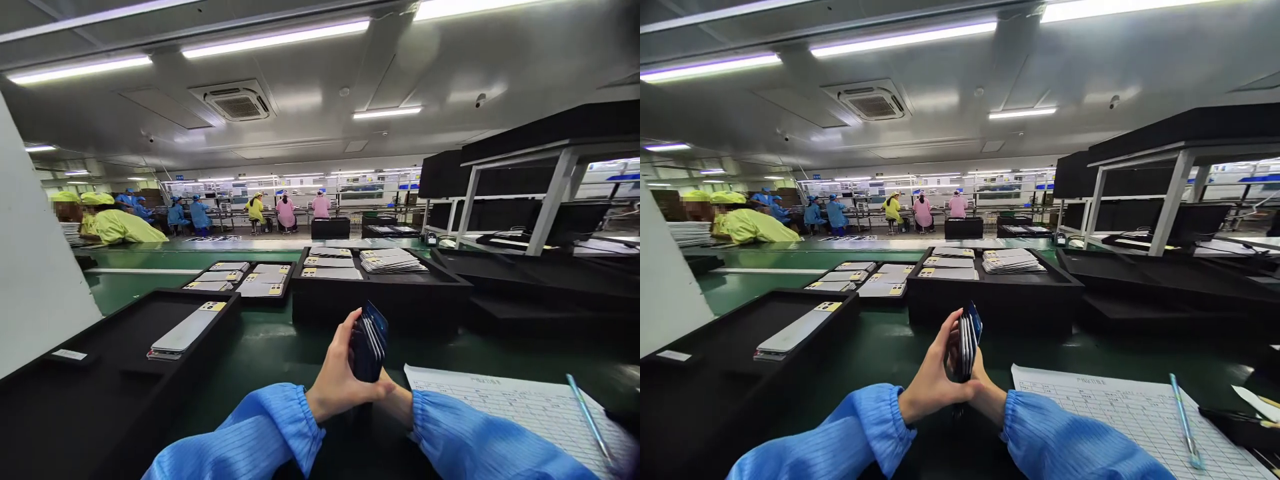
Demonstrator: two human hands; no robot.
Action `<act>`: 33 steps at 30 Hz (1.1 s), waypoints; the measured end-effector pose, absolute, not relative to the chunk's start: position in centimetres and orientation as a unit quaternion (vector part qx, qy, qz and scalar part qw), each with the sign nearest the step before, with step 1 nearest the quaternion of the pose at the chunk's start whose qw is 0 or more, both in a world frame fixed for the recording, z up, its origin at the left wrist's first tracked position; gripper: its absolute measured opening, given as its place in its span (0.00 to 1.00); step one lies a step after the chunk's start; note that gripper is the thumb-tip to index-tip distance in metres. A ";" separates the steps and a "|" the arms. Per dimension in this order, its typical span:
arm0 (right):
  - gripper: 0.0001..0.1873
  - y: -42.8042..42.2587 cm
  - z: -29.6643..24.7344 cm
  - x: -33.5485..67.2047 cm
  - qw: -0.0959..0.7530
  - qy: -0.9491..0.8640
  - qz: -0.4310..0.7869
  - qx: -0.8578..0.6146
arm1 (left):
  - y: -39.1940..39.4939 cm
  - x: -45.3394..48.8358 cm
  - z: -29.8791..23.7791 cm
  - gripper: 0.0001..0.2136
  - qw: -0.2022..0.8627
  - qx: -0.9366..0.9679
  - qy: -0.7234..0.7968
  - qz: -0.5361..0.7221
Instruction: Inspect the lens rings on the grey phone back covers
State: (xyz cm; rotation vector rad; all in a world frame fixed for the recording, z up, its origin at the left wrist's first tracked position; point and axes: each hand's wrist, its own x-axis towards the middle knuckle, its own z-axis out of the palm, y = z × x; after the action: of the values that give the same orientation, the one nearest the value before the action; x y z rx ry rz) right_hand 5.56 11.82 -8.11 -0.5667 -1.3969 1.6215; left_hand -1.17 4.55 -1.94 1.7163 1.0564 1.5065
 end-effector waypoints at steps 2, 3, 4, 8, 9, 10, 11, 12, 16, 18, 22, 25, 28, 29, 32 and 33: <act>0.13 12.0 -7.9 5.6 0.441 -0.545 0.666 -0.257 | 5.0 -1.5 -2.1 0.41 0.321 0.636 0.398 0.578; 0.13 12.0 -7.8 5.6 0.436 -0.538 0.671 -0.265 | 5.2 -1.7 -2.1 0.40 0.331 0.624 0.398 0.585; 0.13 11.9 -7.6 5.6 0.431 -0.534 0.675 -0.270 | 5.4 -1.9 -2.0 0.39 0.341 0.615 0.396 0.591; 0.18 11.8 -6.5 5.5 0.412 -0.539 0.686 -0.264 | 6.2 -3.1 -2.0 0.35 0.371 0.603 0.372 0.600; 0.20 11.9 -6.2 5.6 0.404 -0.544 0.689 -0.258 | 6.4 -3.4 -2.1 0.34 0.375 0.604 0.367 0.600; 0.23 12.0 -5.9 5.8 0.393 -0.553 0.691 -0.250 | 6.6 -3.7 -2.1 0.34 0.378 0.606 0.363 0.599; 0.26 12.2 -5.5 6.1 0.379 -0.564 0.694 -0.239 | 6.9 -4.0 -2.1 0.34 0.379 0.607 0.360 0.599; 0.28 12.4 -5.2 6.5 0.364 -0.579 0.694 -0.225 | 7.1 -4.3 -2.2 0.33 0.378 0.608 0.359 0.599; 0.32 12.7 -4.3 8.7 0.308 -0.649 0.673 -0.177 | 7.7 -5.3 -2.1 0.29 0.379 0.604 0.360 0.601; 0.41 12.4 -4.1 9.4 0.288 -0.683 0.650 -0.169 | 7.8 -5.6 -2.1 0.27 0.382 0.598 0.366 0.602; 0.48 11.7 -4.3 9.5 0.277 -0.724 0.609 -0.168 | 7.9 -6.1 -2.0 0.24 0.374 0.582 0.386 0.610; 0.41 11.8 -4.6 9.2 0.283 -0.729 0.599 -0.171 | 8.1 -6.4 -2.1 0.24 0.380 0.579 0.392 0.606; 0.36 12.0 -4.8 9.1 0.288 -0.727 0.601 -0.169 | 8.2 -6.4 -2.3 0.24 0.386 0.576 0.396 0.601; 0.35 12.1 -4.8 9.1 0.289 -0.725 0.602 -0.167 | 8.2 -6.4 -2.4 0.24 0.387 0.575 0.398 0.601; 0.33 12.0 -4.8 9.2 0.293 -0.719 0.608 -0.167 | 8.2 -6.3 -2.3 0.23 0.386 0.571 0.402 0.602; 0.33 12.0 -4.8 9.3 0.293 -0.716 0.610 -0.168 | 8.1 -6.3 -2.3 0.24 0.387 0.570 0.403 0.603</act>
State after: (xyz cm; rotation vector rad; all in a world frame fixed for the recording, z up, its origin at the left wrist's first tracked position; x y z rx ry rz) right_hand 9.27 12.01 -4.78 -0.4465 -1.9080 1.6259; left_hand -6.25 8.13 -2.31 1.4510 1.0256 1.5342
